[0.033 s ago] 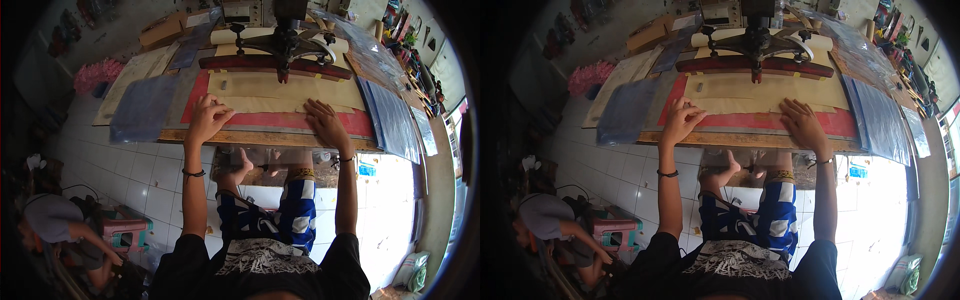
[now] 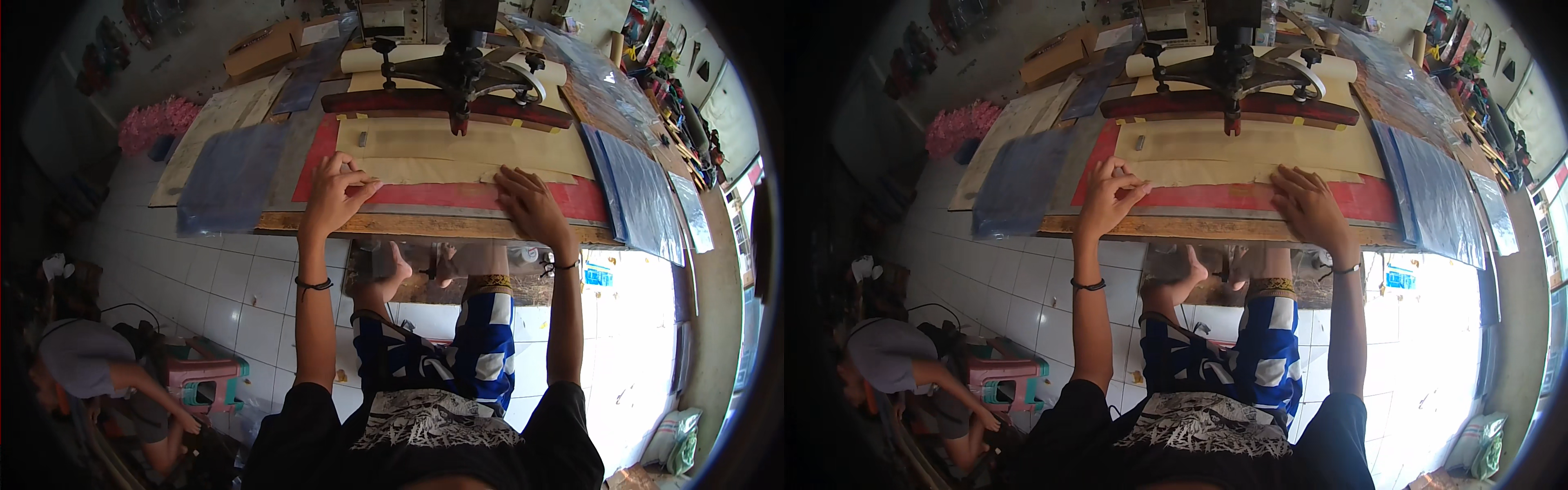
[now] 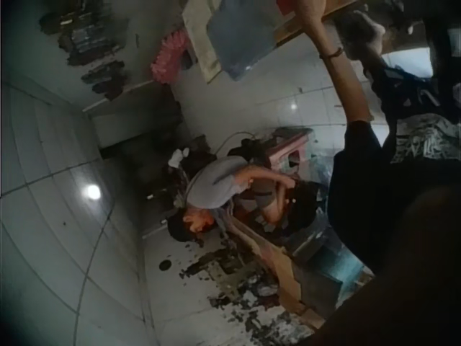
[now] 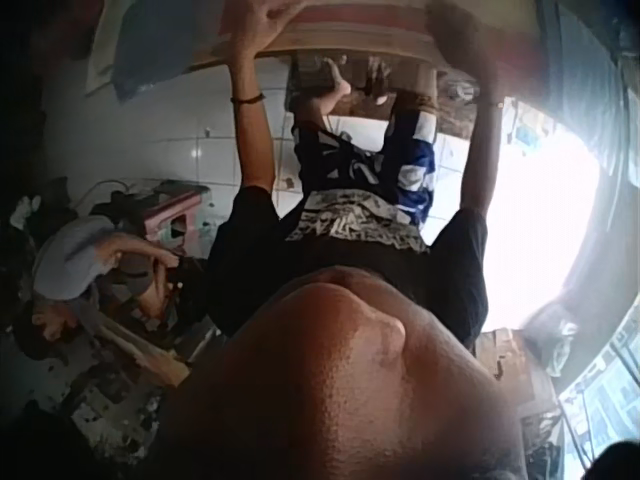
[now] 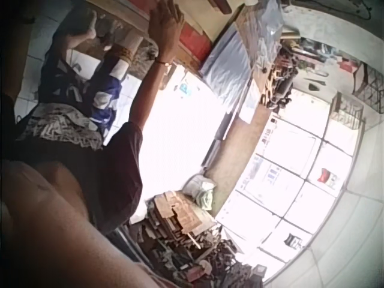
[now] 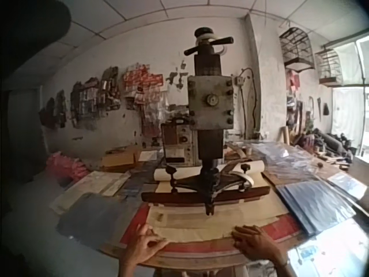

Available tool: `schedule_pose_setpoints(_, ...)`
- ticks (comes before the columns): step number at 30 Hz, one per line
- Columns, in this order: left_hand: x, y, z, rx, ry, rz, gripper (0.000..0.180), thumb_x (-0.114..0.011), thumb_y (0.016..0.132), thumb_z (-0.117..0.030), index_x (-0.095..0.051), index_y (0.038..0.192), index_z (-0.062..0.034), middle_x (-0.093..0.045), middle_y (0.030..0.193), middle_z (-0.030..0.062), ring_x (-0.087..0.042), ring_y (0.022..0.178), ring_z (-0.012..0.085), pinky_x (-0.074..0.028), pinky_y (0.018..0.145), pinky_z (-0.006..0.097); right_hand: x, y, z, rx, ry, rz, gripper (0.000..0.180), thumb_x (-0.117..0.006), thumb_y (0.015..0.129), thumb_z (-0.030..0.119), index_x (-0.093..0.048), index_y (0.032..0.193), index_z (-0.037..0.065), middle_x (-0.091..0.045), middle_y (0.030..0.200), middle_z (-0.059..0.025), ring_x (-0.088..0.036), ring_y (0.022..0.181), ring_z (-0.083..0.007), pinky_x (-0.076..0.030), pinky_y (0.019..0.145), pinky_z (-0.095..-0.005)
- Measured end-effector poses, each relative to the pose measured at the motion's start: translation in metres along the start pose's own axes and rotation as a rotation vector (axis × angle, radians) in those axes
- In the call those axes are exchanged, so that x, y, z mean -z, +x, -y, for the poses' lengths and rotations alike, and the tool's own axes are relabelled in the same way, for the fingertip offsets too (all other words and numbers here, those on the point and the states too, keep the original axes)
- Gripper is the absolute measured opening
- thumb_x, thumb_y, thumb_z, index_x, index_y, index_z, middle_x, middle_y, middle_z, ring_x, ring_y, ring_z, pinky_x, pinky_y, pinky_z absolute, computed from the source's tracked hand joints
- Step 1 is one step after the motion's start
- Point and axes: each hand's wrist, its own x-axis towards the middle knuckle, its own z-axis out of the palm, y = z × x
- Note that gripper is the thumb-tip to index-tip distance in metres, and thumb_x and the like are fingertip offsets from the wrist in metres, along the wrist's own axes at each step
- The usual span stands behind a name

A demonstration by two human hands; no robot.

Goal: The person aligns a plastic sheet on a work table and pulls down the arm of a manual heat press machine. They lift the arm and remove the plastic sheet.

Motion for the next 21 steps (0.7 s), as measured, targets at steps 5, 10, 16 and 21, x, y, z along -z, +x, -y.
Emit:
schedule_pose_setpoints(5,-0.012,0.005,-0.02,-0.051,-0.247,-0.088,0.023,-0.073,0.086,-0.031,-0.073,0.093,-0.0089,-0.063,0.111,0.0087,-0.056,0.101,0.025,-0.041,0.089,0.039,0.026,-0.002,0.007,-0.006,0.342,0.21,0.028,-0.066,0.09,0.017,-0.069,0.114,0.004,-0.063,0.129,-0.014,-0.058,0.115,-0.0316,-0.044,0.1,-0.0416)
schedule_pose_setpoints(10,-0.01,0.02,-0.043,-0.087,-0.051,0.167,0.022,-0.071,0.088,-0.028,-0.07,0.102,-0.0104,-0.066,0.111,0.0048,-0.058,0.104,0.0212,-0.035,0.094,0.037,0.008,0.032,-0.034,-0.024,0.107,-0.112,0.034,-0.068,0.089,0.026,-0.068,0.117,0.007,-0.064,0.125,-0.0138,-0.059,0.109,-0.032,-0.046,0.096,-0.0408)
schedule_pose_setpoints(16,-0.006,0.041,-0.053,-0.046,0.017,0.239,0.028,-0.07,0.088,-0.029,-0.069,0.108,-0.0099,-0.064,0.109,0.0062,-0.056,0.107,0.0237,-0.034,0.098,0.04,-0.011,0.04,-0.031,-0.083,-0.05,-0.093,0.041,-0.072,0.086,0.033,-0.067,0.119,0.01,-0.061,0.111,-0.0111,-0.053,0.113,-0.0298,-0.039,0.1,-0.0415)
schedule_pose_setpoints(21,-0.036,0.067,-0.055,-0.156,-0.017,0.214,0.037,-0.069,0.089,-0.03,-0.066,0.116,-0.005,-0.061,0.112,0.0103,-0.054,0.111,0.0297,-0.039,0.104,0.044,-0.001,0.037,-0.03,-0.088,0.099,0.005,0.034,-0.074,0.084,0.034,-0.069,0.109,0.012,-0.06,0.107,-0.0081,-0.053,0.109,-0.0287,-0.039,0.098,-0.0417)
